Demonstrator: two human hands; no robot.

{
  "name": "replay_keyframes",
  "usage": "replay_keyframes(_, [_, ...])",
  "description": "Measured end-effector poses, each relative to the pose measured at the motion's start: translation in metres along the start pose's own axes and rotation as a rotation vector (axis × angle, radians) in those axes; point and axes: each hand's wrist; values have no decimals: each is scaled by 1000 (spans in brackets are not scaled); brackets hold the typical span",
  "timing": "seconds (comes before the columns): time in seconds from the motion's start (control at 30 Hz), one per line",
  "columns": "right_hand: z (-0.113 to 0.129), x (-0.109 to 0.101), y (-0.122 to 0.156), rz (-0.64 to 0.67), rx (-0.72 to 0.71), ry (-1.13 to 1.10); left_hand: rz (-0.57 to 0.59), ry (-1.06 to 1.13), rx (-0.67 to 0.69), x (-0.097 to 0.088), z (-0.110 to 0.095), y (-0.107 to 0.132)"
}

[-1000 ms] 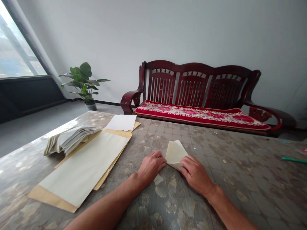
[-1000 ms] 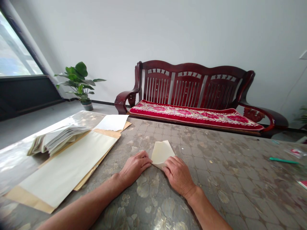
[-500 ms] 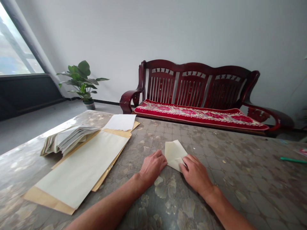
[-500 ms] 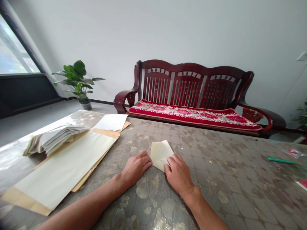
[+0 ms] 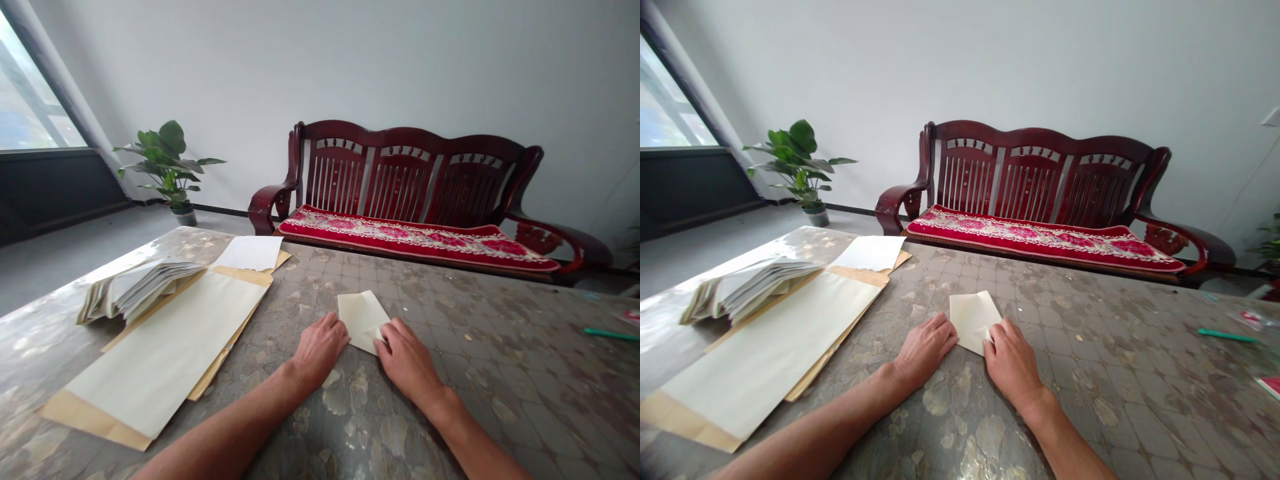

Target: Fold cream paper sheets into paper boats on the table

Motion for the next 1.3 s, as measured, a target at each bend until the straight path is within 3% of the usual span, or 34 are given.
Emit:
replay_keyframes(0.43, [0, 1, 0, -56, -8, 82, -23, -95, 38, 2, 0, 1])
replay_keyframes(0.73, [-1, -1, -1, -16, 15, 122, -36, -135, 77, 2, -1, 2])
replay_keyframes(0.9, [-2, -3, -3, 30, 50, 103, -137, -211, 139, 5, -3, 3])
replay_keyframes(1.03, [-1, -5, -4, 48, 62, 97, -211, -140, 254, 12, 0, 3])
replay_keyframes(1.3, [-1, -7, -6, 83, 130, 140, -122, -145, 364, 16, 3, 5])
Point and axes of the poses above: each hand's wrist, its own y-axis away from the middle knuckle, its own x-axis out of the palm, z = x × y, and after that the axes turned 2 degrees about x, right-handed
